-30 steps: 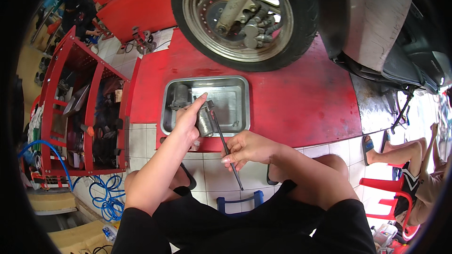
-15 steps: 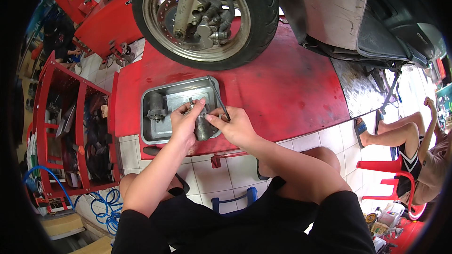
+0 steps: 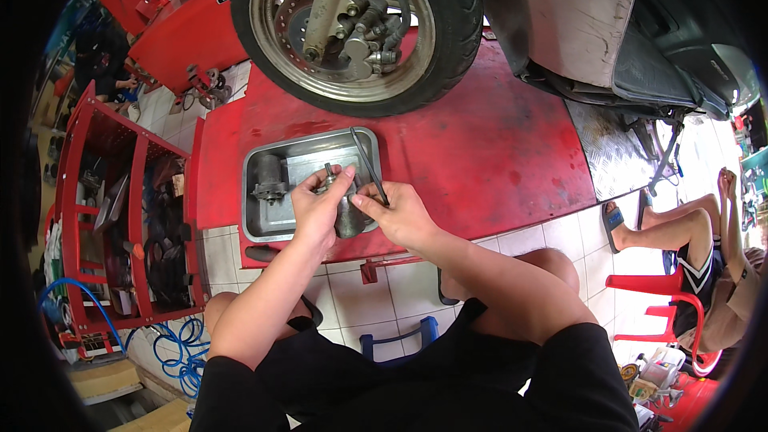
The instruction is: The person uses a screwdriver to disassemble a cylindrical motorcycle part, removing a small internal component and placing it into a metal tray. The person then continues to manipulate the main housing of the part.
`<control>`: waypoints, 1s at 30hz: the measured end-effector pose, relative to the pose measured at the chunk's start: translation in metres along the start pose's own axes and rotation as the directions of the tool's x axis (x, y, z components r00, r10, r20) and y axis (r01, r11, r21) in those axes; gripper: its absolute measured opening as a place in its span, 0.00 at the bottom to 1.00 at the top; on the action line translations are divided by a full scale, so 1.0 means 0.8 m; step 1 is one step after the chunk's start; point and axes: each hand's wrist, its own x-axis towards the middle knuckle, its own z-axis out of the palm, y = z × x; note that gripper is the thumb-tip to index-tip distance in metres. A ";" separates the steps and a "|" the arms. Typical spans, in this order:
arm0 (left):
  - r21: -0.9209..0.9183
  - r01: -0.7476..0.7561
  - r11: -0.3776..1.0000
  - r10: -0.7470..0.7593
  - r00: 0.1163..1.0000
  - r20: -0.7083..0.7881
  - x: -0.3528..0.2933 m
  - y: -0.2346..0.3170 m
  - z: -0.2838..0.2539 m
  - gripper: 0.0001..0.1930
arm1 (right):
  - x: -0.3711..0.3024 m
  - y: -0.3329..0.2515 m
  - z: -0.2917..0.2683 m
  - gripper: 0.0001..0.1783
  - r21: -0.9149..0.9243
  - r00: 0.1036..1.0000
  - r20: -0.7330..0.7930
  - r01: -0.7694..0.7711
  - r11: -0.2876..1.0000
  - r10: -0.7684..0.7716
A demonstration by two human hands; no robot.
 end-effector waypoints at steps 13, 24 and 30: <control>-0.192 0.132 0.972 -0.156 0.981 -0.116 0.020 0.049 -0.036 0.13 | 0.040 0.028 -0.024 0.13 -0.626 0.998 -0.039 -0.055 0.778 0.039; -0.196 0.172 0.965 -0.206 0.964 -0.167 0.002 0.072 -0.078 0.14 | 0.056 0.007 -0.011 0.14 -0.745 0.986 -0.066 0.053 0.665 -0.152; -0.119 0.115 0.986 -0.119 0.992 -0.031 -0.019 0.084 -0.100 0.15 | 0.046 0.004 0.021 0.19 -0.393 0.993 0.048 0.115 0.912 -0.104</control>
